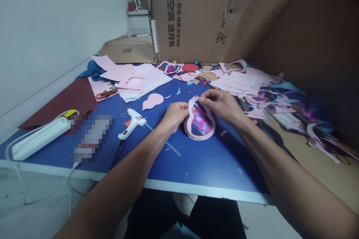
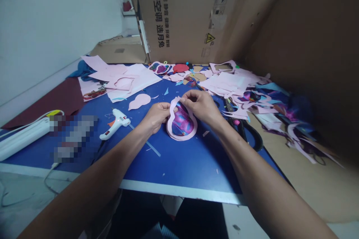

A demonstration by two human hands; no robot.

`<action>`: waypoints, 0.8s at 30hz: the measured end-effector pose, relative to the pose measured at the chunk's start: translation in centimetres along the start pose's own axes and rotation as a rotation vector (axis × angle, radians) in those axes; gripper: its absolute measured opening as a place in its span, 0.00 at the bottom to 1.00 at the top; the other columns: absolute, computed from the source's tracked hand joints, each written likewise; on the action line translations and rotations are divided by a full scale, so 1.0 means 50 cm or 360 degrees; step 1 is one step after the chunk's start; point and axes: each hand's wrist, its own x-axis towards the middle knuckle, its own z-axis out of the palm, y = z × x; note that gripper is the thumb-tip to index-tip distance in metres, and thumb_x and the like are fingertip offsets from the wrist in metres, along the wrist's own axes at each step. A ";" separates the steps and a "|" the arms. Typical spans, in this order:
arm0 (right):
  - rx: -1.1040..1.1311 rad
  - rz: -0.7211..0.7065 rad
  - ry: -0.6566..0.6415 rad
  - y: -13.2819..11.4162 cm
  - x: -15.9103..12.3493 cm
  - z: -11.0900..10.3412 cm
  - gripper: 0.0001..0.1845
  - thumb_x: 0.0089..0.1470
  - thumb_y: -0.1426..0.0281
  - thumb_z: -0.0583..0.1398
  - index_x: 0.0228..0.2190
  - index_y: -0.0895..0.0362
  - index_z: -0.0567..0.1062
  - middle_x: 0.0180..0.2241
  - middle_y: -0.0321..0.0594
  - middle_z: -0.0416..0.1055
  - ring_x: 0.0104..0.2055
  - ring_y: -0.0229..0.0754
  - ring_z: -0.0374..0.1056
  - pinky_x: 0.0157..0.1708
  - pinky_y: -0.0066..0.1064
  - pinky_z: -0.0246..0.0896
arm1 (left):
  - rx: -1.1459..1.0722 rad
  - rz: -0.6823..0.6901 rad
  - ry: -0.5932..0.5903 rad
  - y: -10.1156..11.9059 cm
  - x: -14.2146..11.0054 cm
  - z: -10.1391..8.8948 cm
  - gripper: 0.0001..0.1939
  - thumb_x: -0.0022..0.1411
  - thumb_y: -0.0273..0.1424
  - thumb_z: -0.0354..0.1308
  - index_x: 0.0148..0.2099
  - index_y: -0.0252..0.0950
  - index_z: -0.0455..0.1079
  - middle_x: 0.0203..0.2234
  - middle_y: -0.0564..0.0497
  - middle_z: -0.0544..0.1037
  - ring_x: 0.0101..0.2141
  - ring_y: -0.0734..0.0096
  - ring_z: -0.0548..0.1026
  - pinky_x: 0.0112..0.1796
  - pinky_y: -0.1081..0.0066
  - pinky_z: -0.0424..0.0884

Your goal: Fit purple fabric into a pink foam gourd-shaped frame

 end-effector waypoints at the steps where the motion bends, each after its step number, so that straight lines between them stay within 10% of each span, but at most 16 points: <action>1: -0.0048 -0.0020 -0.0009 -0.001 0.000 0.000 0.12 0.56 0.59 0.67 0.29 0.54 0.80 0.30 0.41 0.79 0.33 0.45 0.70 0.37 0.37 0.65 | 0.0010 0.0000 0.0001 -0.001 0.000 0.000 0.18 0.50 0.37 0.80 0.27 0.35 0.73 0.21 0.54 0.74 0.21 0.78 0.65 0.25 0.73 0.57; 24: 0.0154 0.0094 -0.0233 -0.017 -0.004 -0.014 0.20 0.53 0.51 0.71 0.30 0.56 0.82 0.27 0.39 0.77 0.30 0.42 0.67 0.34 0.35 0.63 | 0.0008 0.0082 -0.0008 0.001 -0.005 0.005 0.19 0.47 0.39 0.80 0.26 0.36 0.73 0.20 0.55 0.75 0.21 0.77 0.65 0.26 0.73 0.60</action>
